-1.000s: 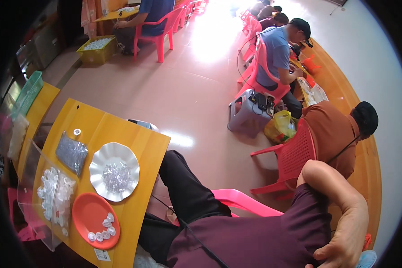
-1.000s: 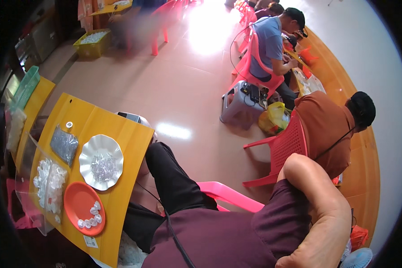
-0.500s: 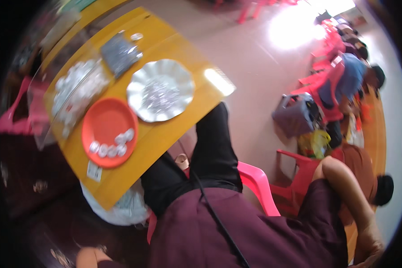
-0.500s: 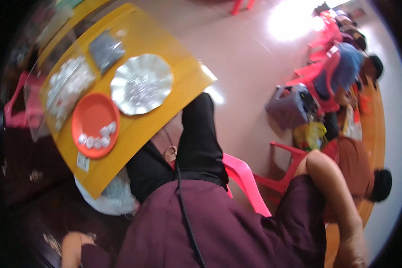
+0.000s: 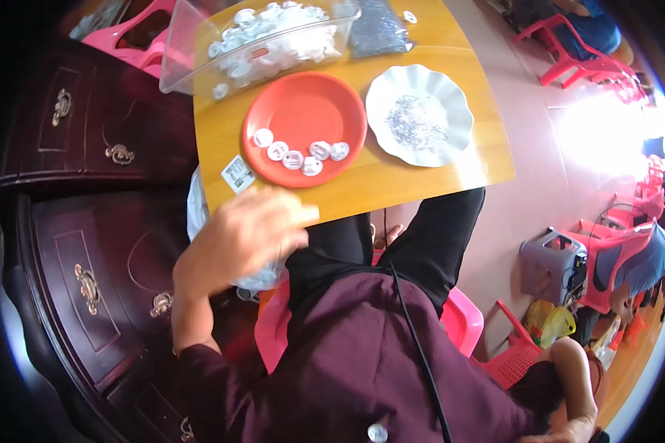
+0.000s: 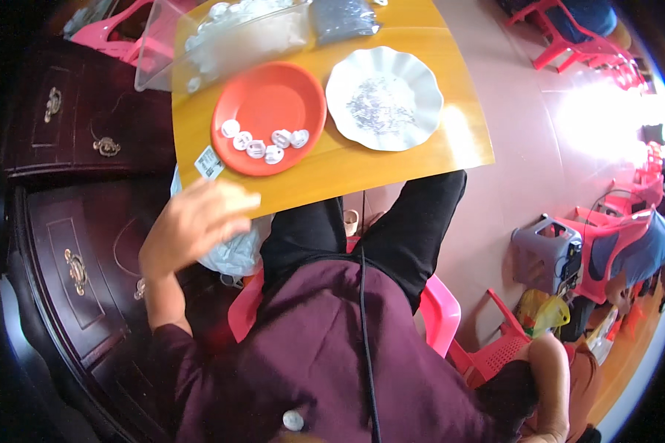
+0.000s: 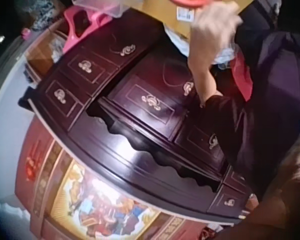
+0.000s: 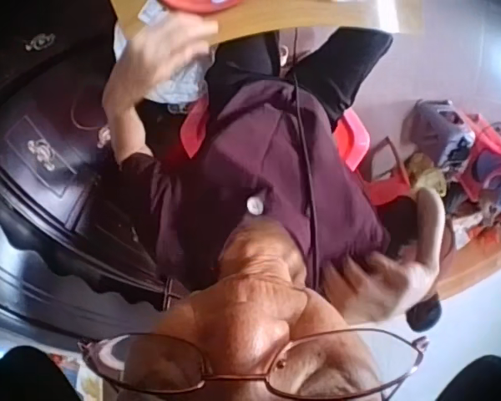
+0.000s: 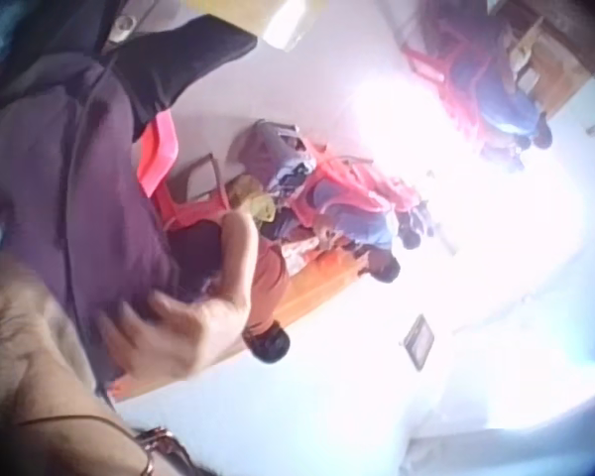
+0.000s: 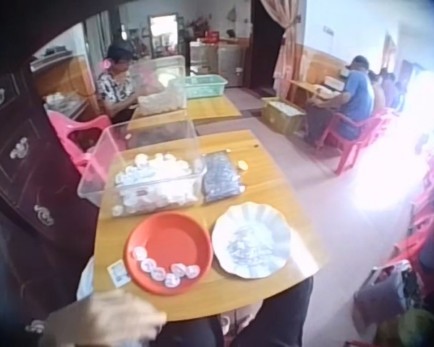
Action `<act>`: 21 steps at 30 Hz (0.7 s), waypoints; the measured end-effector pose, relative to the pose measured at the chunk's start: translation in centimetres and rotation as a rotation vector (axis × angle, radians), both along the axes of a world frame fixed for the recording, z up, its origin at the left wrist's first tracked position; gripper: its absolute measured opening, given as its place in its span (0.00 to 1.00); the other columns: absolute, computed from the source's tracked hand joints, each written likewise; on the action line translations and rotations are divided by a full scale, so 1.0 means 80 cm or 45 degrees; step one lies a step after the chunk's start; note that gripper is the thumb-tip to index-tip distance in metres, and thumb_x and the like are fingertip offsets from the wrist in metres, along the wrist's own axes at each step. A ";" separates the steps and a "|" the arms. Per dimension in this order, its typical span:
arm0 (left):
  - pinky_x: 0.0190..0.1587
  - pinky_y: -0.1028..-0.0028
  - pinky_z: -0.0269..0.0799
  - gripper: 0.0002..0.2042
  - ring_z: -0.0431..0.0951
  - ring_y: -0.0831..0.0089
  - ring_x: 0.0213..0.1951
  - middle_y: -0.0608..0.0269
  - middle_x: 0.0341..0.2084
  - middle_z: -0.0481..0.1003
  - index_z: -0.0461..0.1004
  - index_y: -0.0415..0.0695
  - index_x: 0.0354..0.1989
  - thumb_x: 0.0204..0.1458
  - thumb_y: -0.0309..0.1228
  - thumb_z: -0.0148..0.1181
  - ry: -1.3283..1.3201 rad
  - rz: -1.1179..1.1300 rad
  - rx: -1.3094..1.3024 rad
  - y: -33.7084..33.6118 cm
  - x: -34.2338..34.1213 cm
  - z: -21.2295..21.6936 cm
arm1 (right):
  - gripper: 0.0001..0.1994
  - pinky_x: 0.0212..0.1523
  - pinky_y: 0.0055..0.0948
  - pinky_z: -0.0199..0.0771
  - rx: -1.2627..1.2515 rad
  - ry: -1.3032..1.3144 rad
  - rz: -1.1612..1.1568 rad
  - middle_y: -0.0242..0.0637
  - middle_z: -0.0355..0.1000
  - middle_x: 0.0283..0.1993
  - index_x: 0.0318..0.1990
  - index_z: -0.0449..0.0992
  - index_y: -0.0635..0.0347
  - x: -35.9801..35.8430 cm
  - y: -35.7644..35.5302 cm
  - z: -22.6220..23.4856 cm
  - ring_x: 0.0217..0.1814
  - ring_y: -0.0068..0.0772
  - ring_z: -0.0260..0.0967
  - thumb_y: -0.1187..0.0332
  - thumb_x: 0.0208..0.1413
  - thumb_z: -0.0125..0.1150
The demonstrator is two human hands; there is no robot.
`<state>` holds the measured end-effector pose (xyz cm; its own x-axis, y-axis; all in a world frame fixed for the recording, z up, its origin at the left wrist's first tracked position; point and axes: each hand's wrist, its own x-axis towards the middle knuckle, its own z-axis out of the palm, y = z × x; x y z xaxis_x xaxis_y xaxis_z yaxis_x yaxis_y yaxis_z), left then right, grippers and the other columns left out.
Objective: The person repeatedly picks up plastic pieces from a red plate and metal components from a white bowl, then inserts the metal components into the plastic pieces by hand to assemble them.
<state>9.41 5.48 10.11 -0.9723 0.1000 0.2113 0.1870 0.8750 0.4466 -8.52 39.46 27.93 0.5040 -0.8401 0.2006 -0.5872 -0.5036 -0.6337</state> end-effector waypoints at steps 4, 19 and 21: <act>0.39 0.67 0.72 0.07 0.78 0.60 0.35 0.55 0.33 0.76 0.77 0.36 0.37 0.55 0.27 0.61 -0.103 0.376 0.441 -0.030 -0.050 -0.080 | 0.19 0.34 0.32 0.77 -0.010 -0.336 0.157 0.47 0.74 0.48 0.43 0.76 0.65 0.004 0.003 -0.046 0.44 0.42 0.75 0.60 0.46 0.56; 0.48 0.62 0.69 0.10 0.75 0.58 0.44 0.58 0.37 0.77 0.77 0.38 0.38 0.48 0.27 0.65 -0.046 0.433 0.138 -0.028 -0.117 -0.149 | 0.05 0.25 0.18 0.72 -0.202 -0.640 0.175 0.35 0.74 0.35 0.29 0.77 0.57 -0.008 -0.049 -0.102 0.33 0.25 0.73 0.70 0.49 0.54; 0.48 0.62 0.69 0.10 0.75 0.59 0.43 0.58 0.37 0.77 0.77 0.38 0.37 0.48 0.27 0.65 -0.051 0.456 0.164 -0.030 -0.111 -0.154 | 0.05 0.23 0.18 0.70 -0.229 -0.620 0.214 0.34 0.74 0.36 0.29 0.75 0.57 -0.011 -0.057 -0.107 0.32 0.25 0.72 0.70 0.50 0.54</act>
<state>0.50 3.06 -2.17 -0.9486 -0.2726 0.1607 -0.1404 0.8177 0.5582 -9.37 34.93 19.36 0.4412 -0.6867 0.5777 -0.1495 -0.6910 -0.7073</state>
